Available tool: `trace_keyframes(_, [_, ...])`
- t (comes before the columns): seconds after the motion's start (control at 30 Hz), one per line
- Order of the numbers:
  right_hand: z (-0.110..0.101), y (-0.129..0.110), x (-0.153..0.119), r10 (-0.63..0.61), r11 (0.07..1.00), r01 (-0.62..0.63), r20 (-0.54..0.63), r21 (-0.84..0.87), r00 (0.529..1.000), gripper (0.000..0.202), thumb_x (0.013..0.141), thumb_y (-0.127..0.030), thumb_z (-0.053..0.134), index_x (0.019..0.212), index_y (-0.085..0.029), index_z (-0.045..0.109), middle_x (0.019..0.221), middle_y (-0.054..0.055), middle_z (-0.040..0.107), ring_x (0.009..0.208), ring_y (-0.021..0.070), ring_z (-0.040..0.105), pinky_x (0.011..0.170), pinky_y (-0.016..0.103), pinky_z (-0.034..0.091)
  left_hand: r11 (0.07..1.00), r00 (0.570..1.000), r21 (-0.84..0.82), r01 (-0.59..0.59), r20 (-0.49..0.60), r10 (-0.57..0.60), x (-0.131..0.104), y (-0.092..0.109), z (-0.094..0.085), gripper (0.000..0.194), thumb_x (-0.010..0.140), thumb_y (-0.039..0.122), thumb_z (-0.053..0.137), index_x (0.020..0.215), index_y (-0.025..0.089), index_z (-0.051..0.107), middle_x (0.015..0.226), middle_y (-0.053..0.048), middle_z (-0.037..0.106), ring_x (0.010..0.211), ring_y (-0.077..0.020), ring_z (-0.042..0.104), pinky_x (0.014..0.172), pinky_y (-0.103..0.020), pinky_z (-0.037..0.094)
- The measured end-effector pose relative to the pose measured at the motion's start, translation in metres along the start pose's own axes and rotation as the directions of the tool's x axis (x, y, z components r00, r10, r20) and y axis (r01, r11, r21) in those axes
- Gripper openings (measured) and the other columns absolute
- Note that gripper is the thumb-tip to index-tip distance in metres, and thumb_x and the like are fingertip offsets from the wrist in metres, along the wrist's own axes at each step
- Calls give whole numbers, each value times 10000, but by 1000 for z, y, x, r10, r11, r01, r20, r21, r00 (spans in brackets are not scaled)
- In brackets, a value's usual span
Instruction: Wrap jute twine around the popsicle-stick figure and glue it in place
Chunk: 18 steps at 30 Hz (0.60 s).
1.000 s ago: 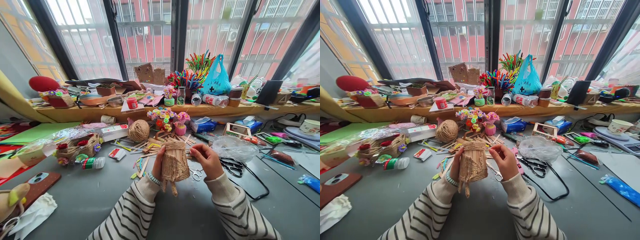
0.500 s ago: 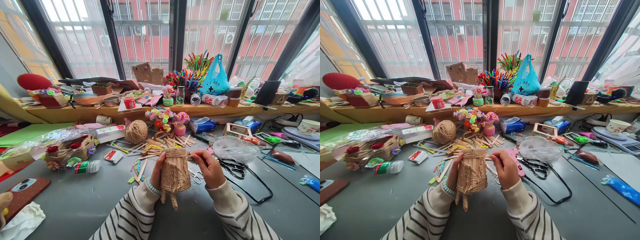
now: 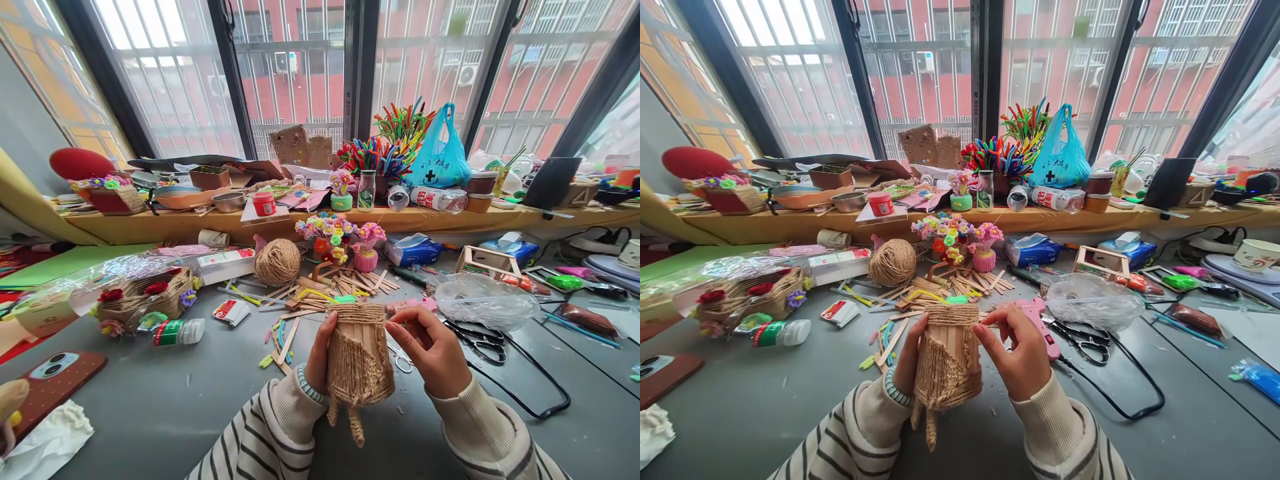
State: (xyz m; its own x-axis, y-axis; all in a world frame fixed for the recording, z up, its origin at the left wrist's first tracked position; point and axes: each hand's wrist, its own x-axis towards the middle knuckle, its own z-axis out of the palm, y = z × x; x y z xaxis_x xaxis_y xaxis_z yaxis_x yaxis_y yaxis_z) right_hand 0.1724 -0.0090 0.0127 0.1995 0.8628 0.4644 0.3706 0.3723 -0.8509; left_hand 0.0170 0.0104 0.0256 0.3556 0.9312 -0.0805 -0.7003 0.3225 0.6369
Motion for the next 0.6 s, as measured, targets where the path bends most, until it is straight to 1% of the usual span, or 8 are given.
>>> trace_keyframes(0.1, [0,-1,-1,44,998,-44,-5,40,999,349,793,-544,653,715,-209,590,637,-16,499,577,123,420,525,268,332,1000,1000,14,-3,-4,3,0,0,0,306,747,334,685,933,96,726,978,-140,768,1076,-352,667,840,-382,565])
trace_keyframes(0.2, [0,-1,-1,65,996,-65,-4,63,998,343,780,-535,667,707,-210,584,631,-21,484,583,123,401,535,272,314,999,999,33,18,26,-18,1,-1,-2,417,669,405,751,936,85,730,957,-150,769,1043,-373,675,814,-400,572])
trace_keyframes(0.3, [0,-2,-2,69,995,-68,-12,71,998,335,771,-527,677,710,-211,587,640,-21,489,584,123,396,541,275,304,999,998,46,5,54,-7,2,-3,-3,492,612,468,785,919,87,736,933,-151,772,1014,-377,684,800,-407,575])
trace_keyframes(0.47, [-1,-4,-3,59,997,-58,-14,59,998,313,774,-502,678,703,-212,586,640,-27,480,582,122,386,549,281,295,998,997,54,-13,73,9,2,-5,-5,438,621,465,787,867,105,746,930,-134,776,976,-358,700,805,-402,573])
trace_keyframes(0.6, [-1,-6,-3,52,998,-51,-20,45,998,300,776,-484,681,699,-211,584,634,-33,468,580,120,383,555,284,295,997,995,73,-11,100,3,2,-5,-8,461,655,477,761,914,96,747,888,-140,777,980,-364,698,793,-409,575])
